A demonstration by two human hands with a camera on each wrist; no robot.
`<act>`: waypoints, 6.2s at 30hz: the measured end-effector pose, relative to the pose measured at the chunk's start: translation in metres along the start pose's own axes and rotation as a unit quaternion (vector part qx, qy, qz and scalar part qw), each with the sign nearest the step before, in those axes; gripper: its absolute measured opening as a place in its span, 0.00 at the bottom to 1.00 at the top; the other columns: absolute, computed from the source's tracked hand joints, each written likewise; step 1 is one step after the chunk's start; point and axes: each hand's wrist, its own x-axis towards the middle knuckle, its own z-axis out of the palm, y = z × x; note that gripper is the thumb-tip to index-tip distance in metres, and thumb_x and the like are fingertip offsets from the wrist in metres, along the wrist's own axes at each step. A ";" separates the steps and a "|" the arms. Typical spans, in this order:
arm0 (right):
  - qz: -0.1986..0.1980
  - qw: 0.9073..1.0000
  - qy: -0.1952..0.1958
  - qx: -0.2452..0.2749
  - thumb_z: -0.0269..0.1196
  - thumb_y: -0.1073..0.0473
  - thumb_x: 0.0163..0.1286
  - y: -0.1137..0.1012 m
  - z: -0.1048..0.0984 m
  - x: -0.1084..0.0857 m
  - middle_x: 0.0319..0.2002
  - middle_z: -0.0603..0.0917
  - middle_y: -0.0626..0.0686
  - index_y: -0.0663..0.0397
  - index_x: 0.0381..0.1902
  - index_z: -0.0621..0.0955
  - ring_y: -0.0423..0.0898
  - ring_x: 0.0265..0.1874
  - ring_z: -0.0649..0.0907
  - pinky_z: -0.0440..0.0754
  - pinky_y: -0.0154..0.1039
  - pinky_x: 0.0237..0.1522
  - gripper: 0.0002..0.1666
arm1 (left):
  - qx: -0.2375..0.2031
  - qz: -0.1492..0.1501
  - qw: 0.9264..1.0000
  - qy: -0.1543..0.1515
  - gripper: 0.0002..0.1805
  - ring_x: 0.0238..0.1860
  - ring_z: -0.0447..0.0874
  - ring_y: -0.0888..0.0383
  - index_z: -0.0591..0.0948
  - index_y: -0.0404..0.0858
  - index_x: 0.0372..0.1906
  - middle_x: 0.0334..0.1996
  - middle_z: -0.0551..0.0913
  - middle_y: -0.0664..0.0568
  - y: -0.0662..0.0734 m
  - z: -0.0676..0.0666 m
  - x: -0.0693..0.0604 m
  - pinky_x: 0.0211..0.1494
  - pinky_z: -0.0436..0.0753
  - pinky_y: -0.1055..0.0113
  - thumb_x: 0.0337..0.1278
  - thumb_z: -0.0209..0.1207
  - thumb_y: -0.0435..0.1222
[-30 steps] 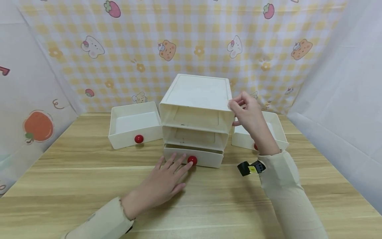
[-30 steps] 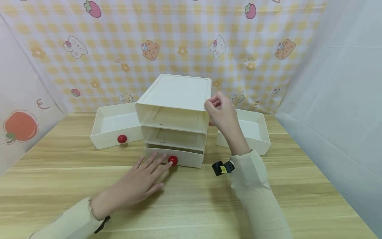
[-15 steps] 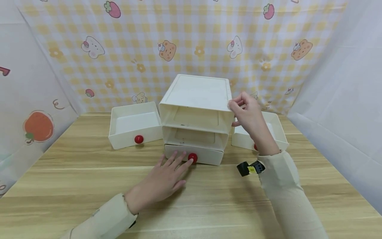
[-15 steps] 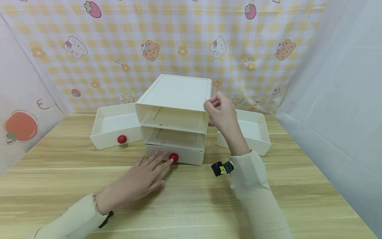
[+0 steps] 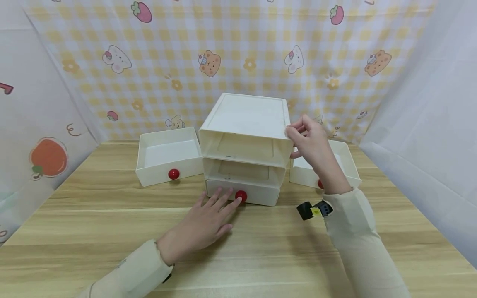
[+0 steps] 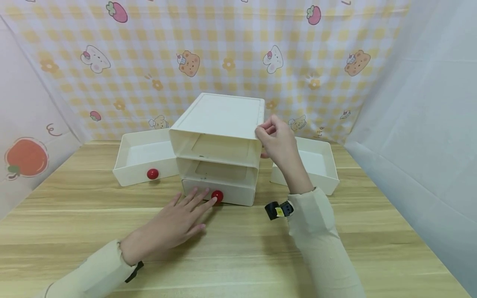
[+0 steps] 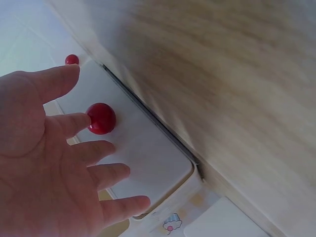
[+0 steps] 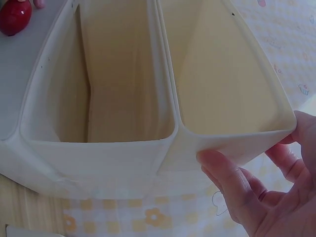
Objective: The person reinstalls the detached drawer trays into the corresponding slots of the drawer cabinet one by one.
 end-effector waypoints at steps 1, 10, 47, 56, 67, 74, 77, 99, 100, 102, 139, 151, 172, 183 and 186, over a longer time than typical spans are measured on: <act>0.000 1.000 0.000 0.001 0.52 0.57 0.66 0.000 0.000 0.000 0.37 0.70 0.54 0.60 0.36 0.71 0.45 0.27 0.75 0.85 0.39 0.24 0.10 | -0.001 -0.002 1.000 -0.002 0.32 0.70 0.53 0.40 0.59 0.44 0.71 0.72 0.53 0.43 0.000 0.000 0.000 0.67 0.58 0.38 0.65 0.49 0.50; -0.011 1.000 -0.003 -0.005 0.53 0.55 0.67 0.000 -0.001 0.000 0.37 0.72 0.54 0.59 0.34 0.71 0.43 0.27 0.74 0.85 0.39 0.24 0.11 | 0.007 -0.017 1.000 -0.020 0.32 0.71 0.52 0.42 0.58 0.45 0.71 0.73 0.51 0.44 0.002 0.000 0.003 0.69 0.56 0.39 0.65 0.49 0.50; -0.003 1.000 0.017 -0.005 0.52 0.57 0.66 0.002 0.002 0.000 0.36 0.71 0.54 0.60 0.36 0.72 0.43 0.25 0.73 0.85 0.39 0.24 0.10 | 0.022 -0.020 0.999 0.026 0.32 0.67 0.60 0.38 0.61 0.44 0.69 0.68 0.63 0.43 -0.009 0.000 -0.012 0.66 0.63 0.41 0.64 0.51 0.49; -0.002 1.000 0.013 -0.008 0.52 0.56 0.66 0.002 0.001 -0.001 0.37 0.71 0.55 0.60 0.36 0.71 0.43 0.26 0.73 0.85 0.39 0.24 0.10 | 0.032 -0.024 0.994 0.105 0.26 0.58 0.73 0.42 0.73 0.40 0.60 0.57 0.76 0.42 -0.040 -0.010 -0.026 0.61 0.72 0.45 0.55 0.61 0.41; -0.002 1.000 0.015 -0.008 0.52 0.56 0.66 0.002 0.001 -0.001 0.37 0.71 0.54 0.60 0.36 0.71 0.43 0.26 0.73 0.85 0.39 0.24 0.10 | -0.021 -0.127 0.986 0.110 0.20 0.49 0.78 0.40 0.75 0.37 0.58 0.51 0.79 0.39 -0.099 -0.052 -0.044 0.48 0.79 0.44 0.61 0.54 0.36; -0.003 1.000 0.014 -0.007 0.52 0.56 0.66 0.003 0.001 0.000 0.37 0.71 0.55 0.59 0.36 0.71 0.44 0.26 0.74 0.85 0.39 0.24 0.11 | -0.054 -0.204 0.967 0.142 0.21 0.19 0.73 0.52 0.72 0.37 0.60 0.52 0.78 0.36 -0.135 -0.063 -0.046 0.18 0.70 0.63 0.62 0.51 0.36; -0.005 1.000 0.013 -0.008 0.52 0.56 0.66 0.003 0.001 0.000 0.37 0.71 0.55 0.59 0.35 0.71 0.44 0.26 0.74 0.85 0.39 0.24 0.10 | -0.083 -0.227 0.957 0.161 0.22 0.22 0.76 0.48 0.71 0.36 0.60 0.51 0.79 0.36 -0.150 -0.060 -0.047 0.19 0.67 0.65 0.61 0.51 0.35; -0.005 1.000 0.010 -0.002 0.52 0.56 0.66 0.003 0.002 0.001 0.39 0.71 0.55 0.59 0.35 0.70 0.43 0.27 0.73 0.85 0.40 0.25 0.10 | -0.290 -0.348 0.885 0.105 0.30 0.49 0.75 0.35 0.60 0.23 0.65 0.55 0.68 0.24 -0.218 -0.042 -0.032 0.35 0.83 0.67 0.63 0.46 0.37; -0.005 1.000 0.011 -0.003 0.52 0.56 0.66 0.003 0.002 0.001 0.39 0.71 0.55 0.59 0.34 0.70 0.43 0.26 0.73 0.85 0.40 0.25 0.10 | -0.298 -0.349 0.883 0.103 0.30 0.50 0.75 0.34 0.60 0.22 0.65 0.55 0.68 0.23 -0.219 -0.040 -0.031 0.36 0.85 0.65 0.63 0.46 0.36; -0.005 1.000 0.012 -0.004 0.52 0.56 0.67 0.003 0.001 0.000 0.39 0.71 0.55 0.59 0.35 0.71 0.43 0.26 0.73 0.85 0.40 0.25 0.10 | -0.310 -0.353 0.877 0.100 0.30 0.52 0.73 0.33 0.59 0.21 0.64 0.56 0.67 0.22 -0.222 -0.038 -0.029 0.39 0.85 0.63 0.62 0.46 0.35; -0.006 1.000 0.014 0.012 0.51 0.57 0.65 0.003 0.001 0.001 0.39 0.72 0.55 0.57 0.32 0.70 0.44 0.26 0.73 0.85 0.41 0.24 0.08 | -0.409 -0.391 0.820 0.089 0.27 0.23 0.80 0.65 0.66 0.18 0.55 0.34 0.80 0.39 -0.240 -0.029 -0.026 0.39 0.86 0.58 0.57 0.47 0.36; -0.005 1.000 0.016 0.015 0.51 0.58 0.65 0.002 0.001 0.000 0.39 0.72 0.55 0.58 0.32 0.70 0.45 0.26 0.73 0.85 0.42 0.24 0.08 | -0.424 -0.375 0.820 0.088 0.23 0.22 0.81 0.66 0.66 0.16 0.52 0.28 0.78 0.49 -0.237 -0.033 -0.030 0.33 0.86 0.65 0.56 0.46 0.32; -0.001 1.000 0.018 0.006 0.52 0.57 0.65 0.004 0.002 0.002 0.38 0.72 0.54 0.58 0.33 0.70 0.43 0.26 0.72 0.85 0.41 0.24 0.09 | -0.364 -0.360 0.849 0.130 0.21 0.21 0.80 0.67 0.67 0.18 0.51 0.33 0.80 0.35 -0.233 -0.038 -0.051 0.29 0.86 0.65 0.61 0.44 0.33; -0.004 1.000 0.017 0.005 0.52 0.57 0.66 0.003 0.003 0.002 0.38 0.72 0.54 0.58 0.33 0.70 0.43 0.26 0.72 0.85 0.41 0.24 0.09 | -0.365 -0.339 0.857 0.135 0.21 0.23 0.80 0.67 0.66 0.21 0.53 0.28 0.80 0.52 -0.218 -0.055 -0.081 0.27 0.85 0.67 0.65 0.43 0.36; -0.002 1.000 0.018 0.004 0.52 0.57 0.66 0.003 0.002 0.002 0.38 0.72 0.54 0.58 0.33 0.70 0.43 0.26 0.73 0.85 0.41 0.24 0.09 | -0.348 -0.336 0.865 0.135 0.21 0.23 0.80 0.68 0.67 0.21 0.54 0.29 0.81 0.51 -0.211 -0.060 -0.088 0.27 0.84 0.67 0.64 0.43 0.36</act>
